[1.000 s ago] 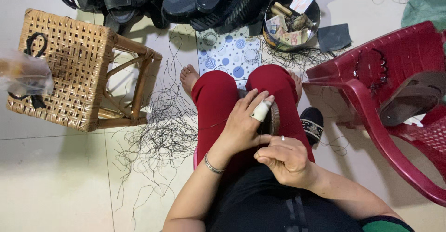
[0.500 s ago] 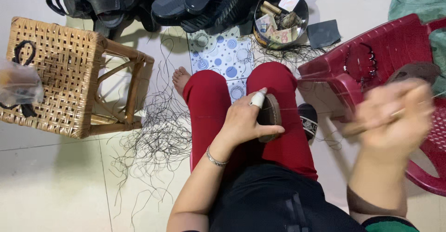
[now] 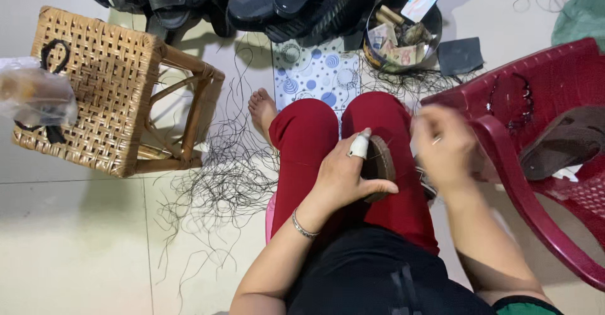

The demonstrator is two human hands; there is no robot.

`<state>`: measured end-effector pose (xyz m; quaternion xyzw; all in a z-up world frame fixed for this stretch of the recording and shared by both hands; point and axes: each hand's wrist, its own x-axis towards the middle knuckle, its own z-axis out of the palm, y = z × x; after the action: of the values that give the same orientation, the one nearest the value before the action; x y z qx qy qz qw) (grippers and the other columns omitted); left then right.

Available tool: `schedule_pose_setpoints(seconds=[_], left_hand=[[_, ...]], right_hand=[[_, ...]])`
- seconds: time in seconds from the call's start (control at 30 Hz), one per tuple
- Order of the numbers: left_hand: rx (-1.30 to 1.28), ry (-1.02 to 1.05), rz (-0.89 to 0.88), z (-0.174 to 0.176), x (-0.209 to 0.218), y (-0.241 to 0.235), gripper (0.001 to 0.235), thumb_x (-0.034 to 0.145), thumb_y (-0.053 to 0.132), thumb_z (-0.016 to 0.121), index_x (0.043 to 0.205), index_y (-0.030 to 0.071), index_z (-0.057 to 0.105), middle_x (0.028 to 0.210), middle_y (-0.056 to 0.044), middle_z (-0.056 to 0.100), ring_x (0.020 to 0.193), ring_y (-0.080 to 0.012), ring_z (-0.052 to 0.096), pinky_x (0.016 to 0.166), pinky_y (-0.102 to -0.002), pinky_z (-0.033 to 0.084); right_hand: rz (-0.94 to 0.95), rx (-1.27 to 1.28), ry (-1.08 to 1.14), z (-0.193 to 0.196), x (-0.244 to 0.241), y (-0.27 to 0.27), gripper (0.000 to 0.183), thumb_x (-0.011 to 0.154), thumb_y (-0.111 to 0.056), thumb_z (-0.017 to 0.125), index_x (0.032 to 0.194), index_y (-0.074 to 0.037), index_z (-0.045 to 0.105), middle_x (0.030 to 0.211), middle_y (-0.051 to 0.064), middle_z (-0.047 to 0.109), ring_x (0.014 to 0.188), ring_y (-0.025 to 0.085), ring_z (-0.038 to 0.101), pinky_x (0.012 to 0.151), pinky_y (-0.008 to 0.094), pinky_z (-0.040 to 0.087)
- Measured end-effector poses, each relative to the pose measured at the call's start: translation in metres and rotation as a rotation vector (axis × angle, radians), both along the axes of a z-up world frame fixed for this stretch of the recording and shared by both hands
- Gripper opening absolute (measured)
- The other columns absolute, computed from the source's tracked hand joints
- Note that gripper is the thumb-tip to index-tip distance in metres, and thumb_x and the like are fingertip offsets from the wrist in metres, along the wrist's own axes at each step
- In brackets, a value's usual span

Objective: The person sits on the floor and sews a brown leather sandal using a needle and thread. They repeatedly pull the thread through the sole and upper, then cut the thread with scissors. The person handles multiple sandals and places the finished one aside.

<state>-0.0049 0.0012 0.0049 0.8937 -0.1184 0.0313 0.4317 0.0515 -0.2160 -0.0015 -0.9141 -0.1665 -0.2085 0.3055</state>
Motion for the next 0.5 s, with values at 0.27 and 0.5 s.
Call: schedule_pose_setpoints(seconds=[0.27,0.5], left_hand=[[-0.270,-0.405,0.391,-0.006,-0.030,0.030,0.054,0.073,0.029,0.093,0.112,0.002,0.068,0.111,-0.013,0.069,0.108,-0.0369,0.069,0.099,-0.045,0.057],[-0.412,0.008,0.308,0.001,-0.023,0.007,0.022,0.083,0.026,0.088,0.089,0.007,0.077,0.081,-0.014,0.077,0.079,-0.0359,0.076,0.071,-0.042,0.060]], right_hand=[[-0.143,0.178,0.200,-0.007,-0.003,-0.062,0.039,0.098,0.013,0.079,0.134,0.007,0.066,0.120,0.026,0.055,0.088,0.044,0.068,0.073,0.042,0.057],[-0.084,0.189,0.250,-0.023,-0.048,-0.017,0.028,0.091,0.006,0.077,0.117,-0.005,0.073,0.107,0.015,0.064,0.102,0.038,0.066,0.086,0.045,0.054]])
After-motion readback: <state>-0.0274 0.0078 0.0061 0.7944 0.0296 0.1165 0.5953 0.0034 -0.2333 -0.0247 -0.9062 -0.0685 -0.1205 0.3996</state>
